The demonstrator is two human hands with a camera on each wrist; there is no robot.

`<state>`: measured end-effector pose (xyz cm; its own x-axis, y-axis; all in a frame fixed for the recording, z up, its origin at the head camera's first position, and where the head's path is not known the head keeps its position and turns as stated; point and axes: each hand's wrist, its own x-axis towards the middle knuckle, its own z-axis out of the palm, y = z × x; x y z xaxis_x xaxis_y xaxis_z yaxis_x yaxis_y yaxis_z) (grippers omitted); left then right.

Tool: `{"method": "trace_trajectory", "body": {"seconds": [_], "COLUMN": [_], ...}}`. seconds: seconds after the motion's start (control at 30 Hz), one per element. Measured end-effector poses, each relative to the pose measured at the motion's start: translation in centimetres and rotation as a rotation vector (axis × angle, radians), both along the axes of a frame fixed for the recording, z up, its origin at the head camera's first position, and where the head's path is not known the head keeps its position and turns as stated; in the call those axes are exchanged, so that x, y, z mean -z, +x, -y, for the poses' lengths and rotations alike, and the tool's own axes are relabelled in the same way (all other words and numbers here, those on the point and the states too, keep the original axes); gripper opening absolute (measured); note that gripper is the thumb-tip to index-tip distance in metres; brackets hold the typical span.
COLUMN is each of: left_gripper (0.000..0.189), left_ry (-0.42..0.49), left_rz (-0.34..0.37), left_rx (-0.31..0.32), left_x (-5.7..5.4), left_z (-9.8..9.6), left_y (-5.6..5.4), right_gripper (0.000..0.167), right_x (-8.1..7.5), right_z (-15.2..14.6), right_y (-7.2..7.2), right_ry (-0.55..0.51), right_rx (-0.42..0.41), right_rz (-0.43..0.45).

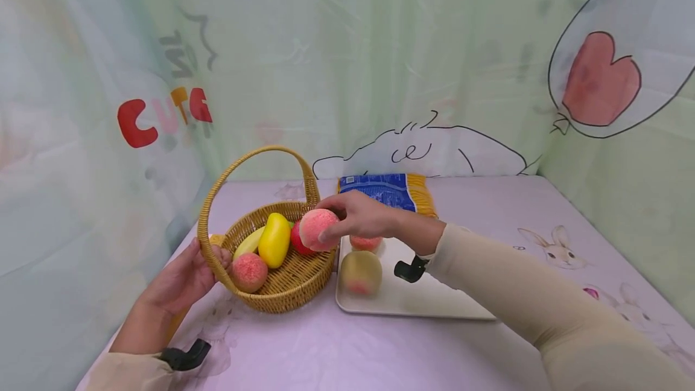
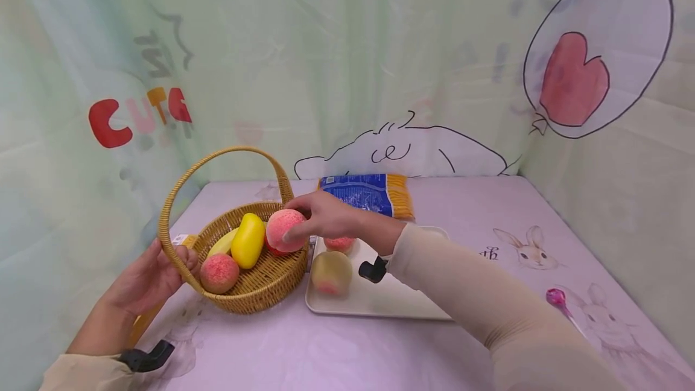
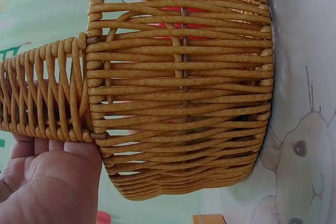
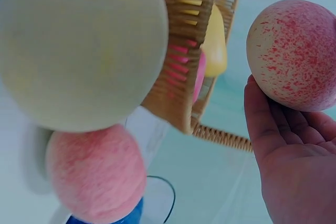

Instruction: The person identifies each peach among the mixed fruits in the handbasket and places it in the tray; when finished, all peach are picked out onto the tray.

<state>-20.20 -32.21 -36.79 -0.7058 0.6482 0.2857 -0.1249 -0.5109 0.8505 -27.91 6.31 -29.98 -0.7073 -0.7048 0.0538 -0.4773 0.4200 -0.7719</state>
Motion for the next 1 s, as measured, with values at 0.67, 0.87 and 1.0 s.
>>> {"method": "trace_trajectory", "body": {"seconds": [0.67,0.87,1.0], "left_gripper": [0.047,0.044,0.045], "left_ry": [0.022,0.023,0.005], "left_rz": [-0.017,-0.009,-0.025], "left_rx": [0.035,0.014,0.007], "left_x": [0.1,0.2,0.1], "left_z": [0.1,0.1,0.1], "left_y": [-0.1,0.0,0.0], "right_gripper": [0.047,0.051,0.055], "right_x": [1.9,2.6,3.1], "right_z": [-5.9,-8.2,-9.9], "right_y": [-0.7,-1.0,-1.4], "right_ry": [-0.091,-0.095,-0.068], "right_rx": [0.170,0.227,0.284], "right_rz": [0.069,0.124,0.114]}}
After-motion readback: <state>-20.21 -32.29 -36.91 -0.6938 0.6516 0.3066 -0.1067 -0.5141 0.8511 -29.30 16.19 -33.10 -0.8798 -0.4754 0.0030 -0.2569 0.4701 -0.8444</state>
